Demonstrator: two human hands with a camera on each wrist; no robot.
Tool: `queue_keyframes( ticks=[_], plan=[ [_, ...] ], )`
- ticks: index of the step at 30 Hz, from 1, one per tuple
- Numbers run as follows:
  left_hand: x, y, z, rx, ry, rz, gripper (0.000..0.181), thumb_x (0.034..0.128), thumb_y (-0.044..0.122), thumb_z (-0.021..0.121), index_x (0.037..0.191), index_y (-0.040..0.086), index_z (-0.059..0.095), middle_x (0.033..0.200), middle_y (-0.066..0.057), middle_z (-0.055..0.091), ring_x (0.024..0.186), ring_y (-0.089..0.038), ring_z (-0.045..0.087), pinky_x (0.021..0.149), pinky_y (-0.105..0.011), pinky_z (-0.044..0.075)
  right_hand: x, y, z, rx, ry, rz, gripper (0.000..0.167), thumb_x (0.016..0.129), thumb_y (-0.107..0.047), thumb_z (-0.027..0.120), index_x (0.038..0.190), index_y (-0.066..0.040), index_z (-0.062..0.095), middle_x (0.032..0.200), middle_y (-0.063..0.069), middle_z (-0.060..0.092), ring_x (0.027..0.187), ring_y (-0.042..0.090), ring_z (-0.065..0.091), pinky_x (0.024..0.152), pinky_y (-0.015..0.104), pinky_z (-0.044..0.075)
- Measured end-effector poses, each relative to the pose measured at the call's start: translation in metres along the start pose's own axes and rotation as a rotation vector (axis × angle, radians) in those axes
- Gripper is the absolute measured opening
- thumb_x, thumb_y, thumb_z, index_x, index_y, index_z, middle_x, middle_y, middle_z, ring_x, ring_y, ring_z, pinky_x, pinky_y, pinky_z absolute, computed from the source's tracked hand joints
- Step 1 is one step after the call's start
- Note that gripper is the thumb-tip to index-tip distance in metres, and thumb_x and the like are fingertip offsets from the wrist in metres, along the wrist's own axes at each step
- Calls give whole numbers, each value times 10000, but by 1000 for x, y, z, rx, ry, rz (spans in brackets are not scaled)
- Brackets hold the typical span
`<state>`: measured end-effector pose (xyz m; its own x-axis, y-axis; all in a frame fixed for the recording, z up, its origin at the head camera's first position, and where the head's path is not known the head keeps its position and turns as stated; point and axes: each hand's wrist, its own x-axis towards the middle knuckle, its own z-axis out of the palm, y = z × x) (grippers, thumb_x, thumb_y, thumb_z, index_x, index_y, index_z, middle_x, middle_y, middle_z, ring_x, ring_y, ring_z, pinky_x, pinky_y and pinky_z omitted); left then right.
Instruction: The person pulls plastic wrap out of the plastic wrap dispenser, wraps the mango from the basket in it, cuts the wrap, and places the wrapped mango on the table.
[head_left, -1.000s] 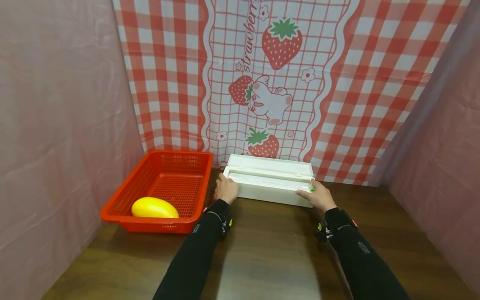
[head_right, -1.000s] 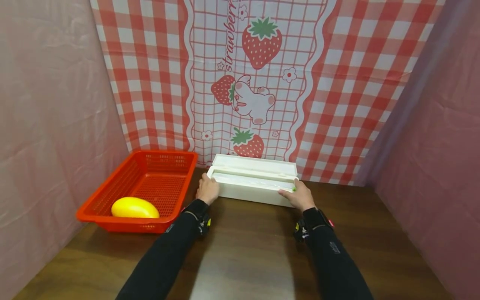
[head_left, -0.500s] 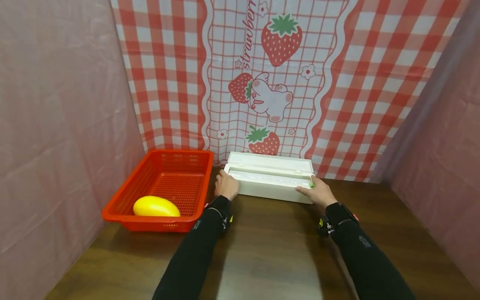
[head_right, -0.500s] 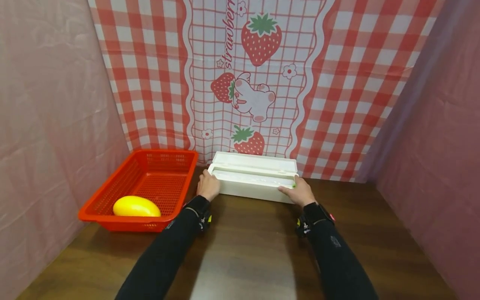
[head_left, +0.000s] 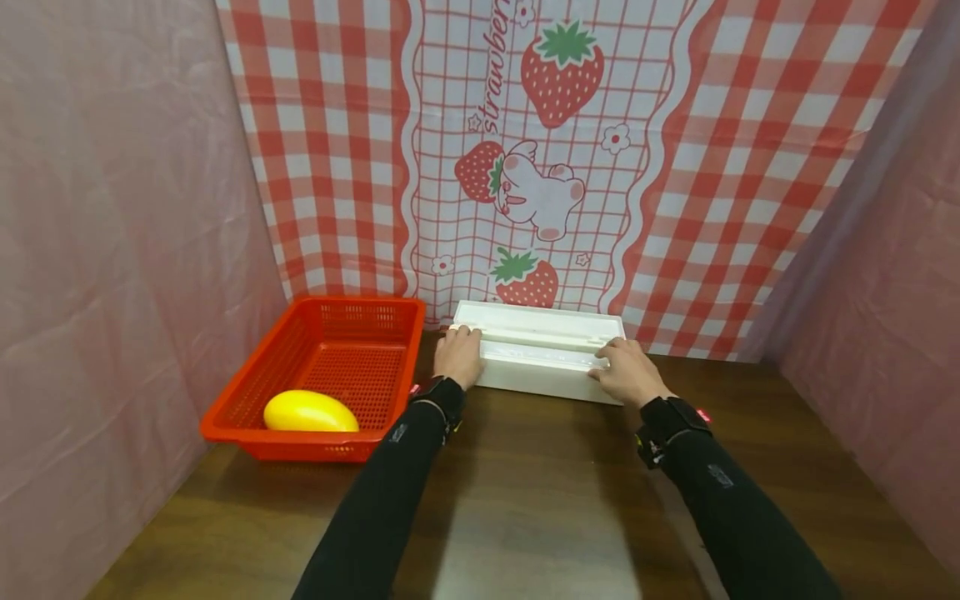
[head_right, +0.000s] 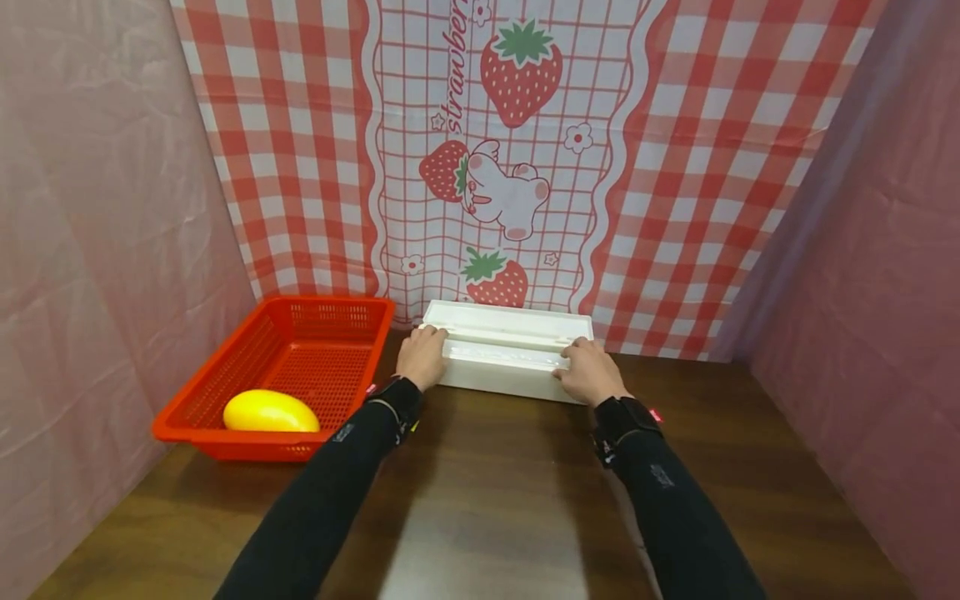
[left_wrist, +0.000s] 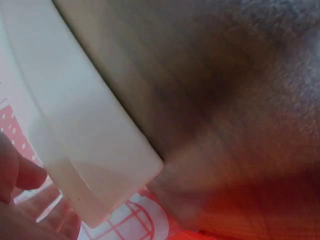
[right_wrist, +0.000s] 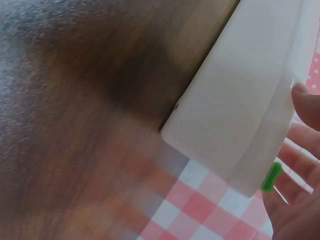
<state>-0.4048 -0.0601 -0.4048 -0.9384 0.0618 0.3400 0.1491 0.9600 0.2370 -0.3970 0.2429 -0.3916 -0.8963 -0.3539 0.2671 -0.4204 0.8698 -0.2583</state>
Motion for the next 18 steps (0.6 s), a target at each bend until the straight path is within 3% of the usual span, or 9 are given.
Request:
queue_keyframes(
  ticks=[5,8,14,18],
  plan=[
    [5,0,-1,33,-122,-5,373,959,168,637,1327,106,646,1349,-109,613,1283,-318,511,1057,-496,379,4,-5,0,-5,-72,-18,409,1013,-229,568,1286,70,632,1314,290,559,1241,473,505,1016,614,417],
    [10,0,-2,34,-171,-22,384,976,152,588,1357,117,626,1370,-103,597,1306,-312,487,1068,-505,353,7,-4,-1,-4,-67,-22,382,1049,-227,499,1255,57,650,1303,285,572,1219,464,529,989,605,440],
    [16,-1,-4,30,-206,-40,358,988,139,580,1341,121,636,1337,-88,621,1270,-308,492,1030,-497,364,13,0,-2,-6,-65,-22,303,1059,-140,489,1190,33,700,1184,238,652,1041,376,623,885,539,499],
    [17,0,-7,41,-200,-24,343,999,130,566,1334,128,638,1320,-91,628,1245,-315,492,1008,-493,364,17,2,-4,-5,-97,1,260,1044,-84,485,1133,-20,721,1116,191,648,923,313,572,787,483,471]
  ],
)
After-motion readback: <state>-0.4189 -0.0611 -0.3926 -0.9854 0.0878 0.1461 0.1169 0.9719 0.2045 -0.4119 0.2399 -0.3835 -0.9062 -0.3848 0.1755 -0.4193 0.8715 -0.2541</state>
